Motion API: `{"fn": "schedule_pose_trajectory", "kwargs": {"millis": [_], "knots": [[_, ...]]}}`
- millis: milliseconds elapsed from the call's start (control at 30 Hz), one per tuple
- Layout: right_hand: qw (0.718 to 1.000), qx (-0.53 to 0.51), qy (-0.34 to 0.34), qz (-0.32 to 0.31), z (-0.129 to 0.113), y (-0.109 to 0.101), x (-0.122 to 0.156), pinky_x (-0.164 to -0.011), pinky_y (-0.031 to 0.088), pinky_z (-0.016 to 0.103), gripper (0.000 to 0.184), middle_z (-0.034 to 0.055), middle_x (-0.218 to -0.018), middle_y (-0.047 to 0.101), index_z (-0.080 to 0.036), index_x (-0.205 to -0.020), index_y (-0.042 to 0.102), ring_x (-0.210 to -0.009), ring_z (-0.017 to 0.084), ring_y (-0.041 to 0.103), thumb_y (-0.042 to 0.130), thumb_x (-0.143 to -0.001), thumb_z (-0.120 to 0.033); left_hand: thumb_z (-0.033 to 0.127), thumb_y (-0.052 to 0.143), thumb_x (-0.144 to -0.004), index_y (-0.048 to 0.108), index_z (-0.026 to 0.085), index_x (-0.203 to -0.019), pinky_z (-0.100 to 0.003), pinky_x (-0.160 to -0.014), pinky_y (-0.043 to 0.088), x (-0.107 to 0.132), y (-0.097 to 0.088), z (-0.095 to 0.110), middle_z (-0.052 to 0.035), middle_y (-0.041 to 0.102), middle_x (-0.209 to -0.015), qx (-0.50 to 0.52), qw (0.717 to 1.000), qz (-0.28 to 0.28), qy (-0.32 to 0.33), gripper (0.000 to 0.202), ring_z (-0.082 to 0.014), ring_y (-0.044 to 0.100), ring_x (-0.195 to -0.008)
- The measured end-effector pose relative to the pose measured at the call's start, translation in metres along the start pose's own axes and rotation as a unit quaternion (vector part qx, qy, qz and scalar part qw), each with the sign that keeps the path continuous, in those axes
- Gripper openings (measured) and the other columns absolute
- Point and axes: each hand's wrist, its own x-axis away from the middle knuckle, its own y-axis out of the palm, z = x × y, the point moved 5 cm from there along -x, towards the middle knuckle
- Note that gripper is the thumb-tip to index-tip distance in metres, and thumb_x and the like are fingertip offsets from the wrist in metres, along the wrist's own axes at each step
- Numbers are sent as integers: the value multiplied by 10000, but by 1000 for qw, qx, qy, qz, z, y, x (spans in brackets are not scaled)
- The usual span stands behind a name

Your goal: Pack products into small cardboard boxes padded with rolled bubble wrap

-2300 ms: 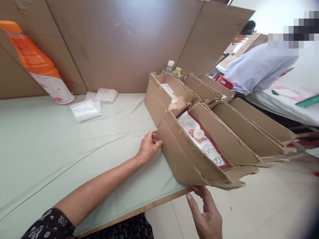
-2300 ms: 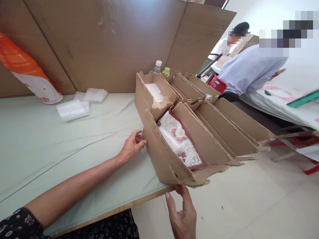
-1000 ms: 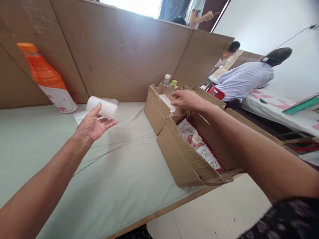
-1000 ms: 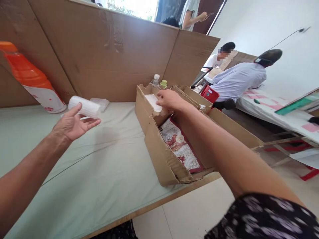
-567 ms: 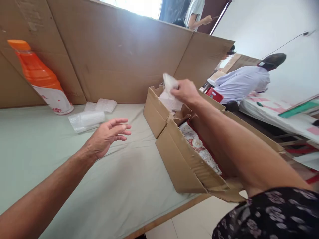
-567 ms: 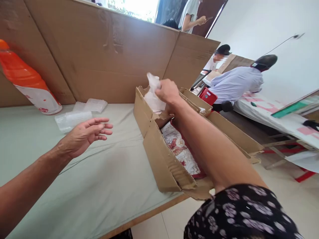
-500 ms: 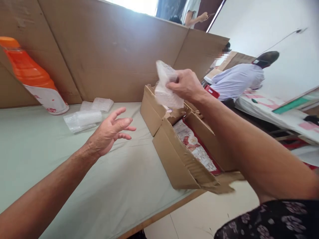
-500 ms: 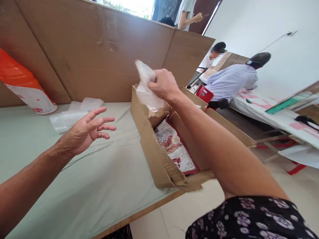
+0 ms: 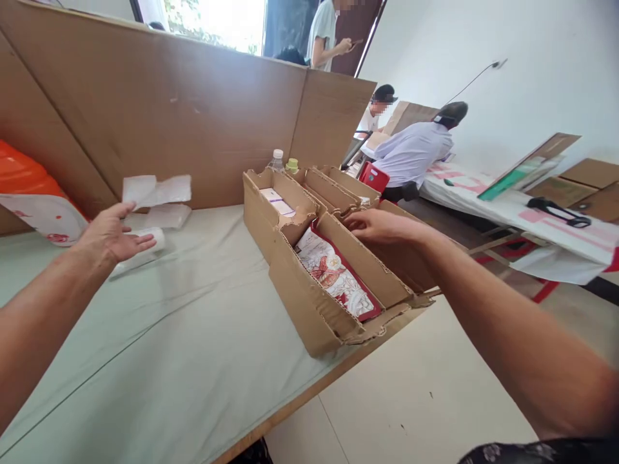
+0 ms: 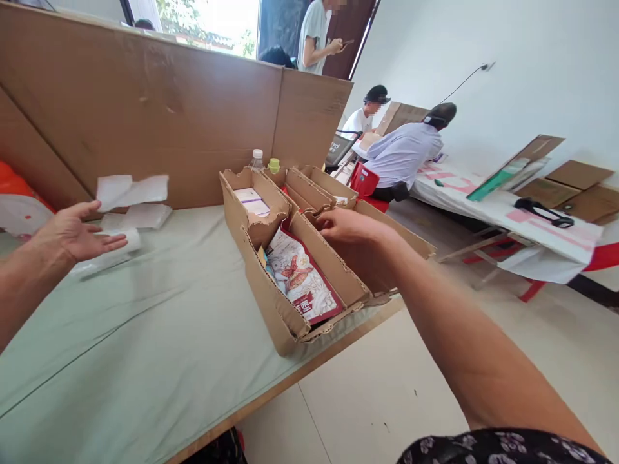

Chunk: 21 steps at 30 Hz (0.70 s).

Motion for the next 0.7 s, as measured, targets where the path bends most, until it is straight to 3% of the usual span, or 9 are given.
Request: {"fn": "schedule_pose_trajectory", "kwargs": {"millis": [67,133,200,267,400,500,567,633,700], "knots": [[1000,-9,4,-20,-1,29,5,-725,535,298,382,-15,-856,758,-105,-813,768,-802,161,731,555,-950,-391,388,634,-866,509,216,-928,-555,-1045,446,5,1,-15,-23,589,-1275,-23,998,45,-38,221,-359,412,-1425],[999,-10,20,-37,-11,51,9,-735,521,304,568,-14,-889,757,-79,-733,744,-835,164,731,409,-999,-452,331,681,-823,530,205,-910,-479,-1020,477,16,19,-25,-18,625,-1176,-33,999,22,-18,215,-309,498,-1352],[998,3,55,-38,-17,57,10,-731,512,306,601,-7,-850,748,-63,-672,724,-821,168,726,398,-998,-449,284,752,-729,585,198,-880,-419,-992,503,33,44,-30,-18,664,-1034,-38,999,-18,7,241,-262,601,-1209],[995,30,92,3,-15,43,13,-725,510,312,491,0,-754,724,-66,-644,719,-780,178,722,523,-959,-388,258,790,-655,659,189,-880,-396,-955,522,53,70,-28,-29,694,-940,-48,995,-75,44,270,-236,660,-1056],[979,64,113,157,-16,-18,30,-757,523,343,165,5,-660,665,-117,-696,723,-725,178,687,677,-841,-183,324,763,-712,727,173,-911,-424,-941,521,106,113,-11,-66,735,-969,-104,960,-207,156,253,-227,683,-941],[943,-12,32,332,-59,-58,57,-755,516,315,70,5,-748,685,-143,-816,722,-690,132,612,660,-848,-138,325,792,-730,704,192,-1112,-424,-985,512,143,135,-3,-80,714,-1148,-94,940,-261,201,414,-248,657,-1083],[911,-81,-56,400,-107,-66,73,-731,498,281,77,3,-798,690,-141,-843,710,-700,116,583,639,-870,-132,304,836,-691,603,238,-1297,-416,-990,517,163,148,0,-71,666,-1277,-43,930,-293,216,653,-266,626,-1177],[909,-146,-152,360,-156,-57,71,-713,493,247,91,-13,-815,675,-142,-851,687,-722,104,588,617,-907,-154,272,859,-657,528,265,-1367,-403,-966,533,176,160,0,-57,655,-1298,5,919,-330,216,783,-273,626,-1185],[909,-209,-216,289,-184,-45,53,-699,514,232,106,-20,-847,678,-161,-883,682,-727,101,612,618,-939,-225,263,854,-662,561,240,-1309,-386,-928,550,175,165,-1,-54,688,-1220,30,913,-354,202,712,-272,649,-1131]]}}
